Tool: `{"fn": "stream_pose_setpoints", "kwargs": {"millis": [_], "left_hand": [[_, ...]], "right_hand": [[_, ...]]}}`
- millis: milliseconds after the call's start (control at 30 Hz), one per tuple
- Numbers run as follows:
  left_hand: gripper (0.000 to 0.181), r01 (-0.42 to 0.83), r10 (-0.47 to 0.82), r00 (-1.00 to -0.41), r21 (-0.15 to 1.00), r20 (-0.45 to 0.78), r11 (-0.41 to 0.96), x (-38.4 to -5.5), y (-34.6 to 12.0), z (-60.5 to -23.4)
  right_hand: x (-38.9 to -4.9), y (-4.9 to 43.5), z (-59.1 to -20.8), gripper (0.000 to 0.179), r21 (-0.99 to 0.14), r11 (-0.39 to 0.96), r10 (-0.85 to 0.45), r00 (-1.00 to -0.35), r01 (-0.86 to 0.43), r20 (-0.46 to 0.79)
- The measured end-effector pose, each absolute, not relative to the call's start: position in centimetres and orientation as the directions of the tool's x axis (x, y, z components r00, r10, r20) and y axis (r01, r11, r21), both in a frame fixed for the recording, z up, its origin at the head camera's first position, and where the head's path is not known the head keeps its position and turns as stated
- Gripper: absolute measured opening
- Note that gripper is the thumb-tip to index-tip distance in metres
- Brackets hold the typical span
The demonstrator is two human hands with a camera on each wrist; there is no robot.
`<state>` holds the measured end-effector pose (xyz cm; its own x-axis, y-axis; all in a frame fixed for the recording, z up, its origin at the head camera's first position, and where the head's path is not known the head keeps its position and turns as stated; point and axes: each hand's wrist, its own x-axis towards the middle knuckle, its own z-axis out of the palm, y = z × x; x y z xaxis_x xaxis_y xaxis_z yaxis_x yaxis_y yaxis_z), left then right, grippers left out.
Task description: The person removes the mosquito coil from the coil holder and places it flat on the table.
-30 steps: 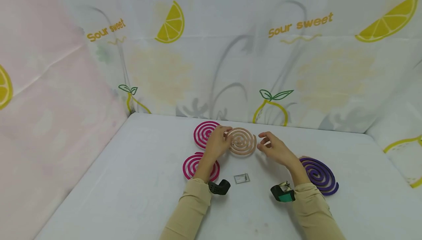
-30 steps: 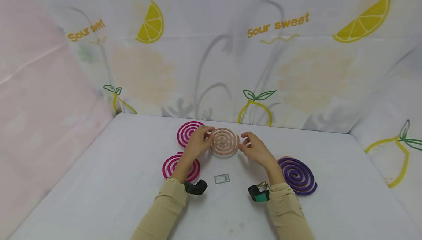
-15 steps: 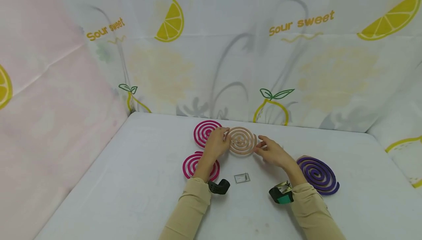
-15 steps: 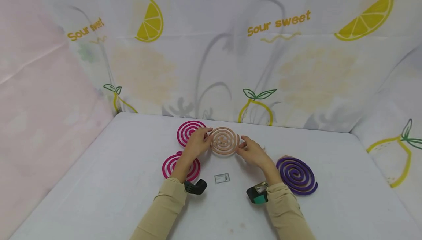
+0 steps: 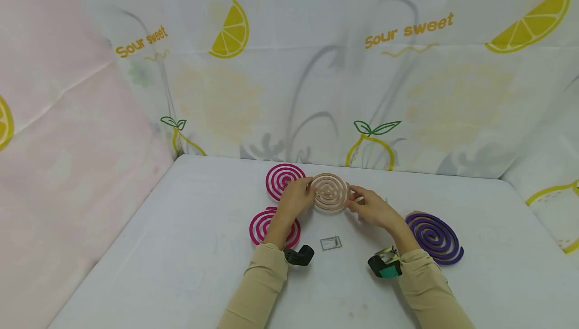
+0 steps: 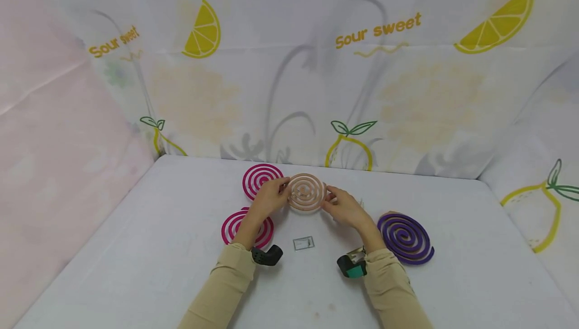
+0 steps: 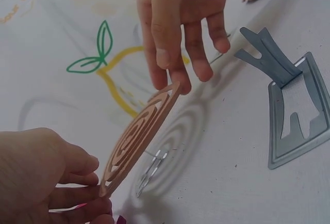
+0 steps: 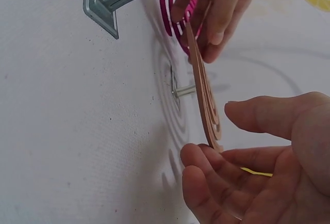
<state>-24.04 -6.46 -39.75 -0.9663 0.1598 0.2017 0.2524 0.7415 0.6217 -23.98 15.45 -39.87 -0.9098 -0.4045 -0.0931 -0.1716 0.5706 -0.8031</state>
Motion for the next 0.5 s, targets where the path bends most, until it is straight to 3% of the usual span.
{"fn": "stream_pose_setpoints", "kwargs": {"millis": [500], "left_hand": [[0.035,0.281,0.195,-0.96,0.641,0.203,0.714,-24.16,-6.69,-39.64]], "right_hand": [[-23.86,15.47,-39.25,0.058,-0.803,0.557,-0.416,-0.908,-0.212,-0.049]]}}
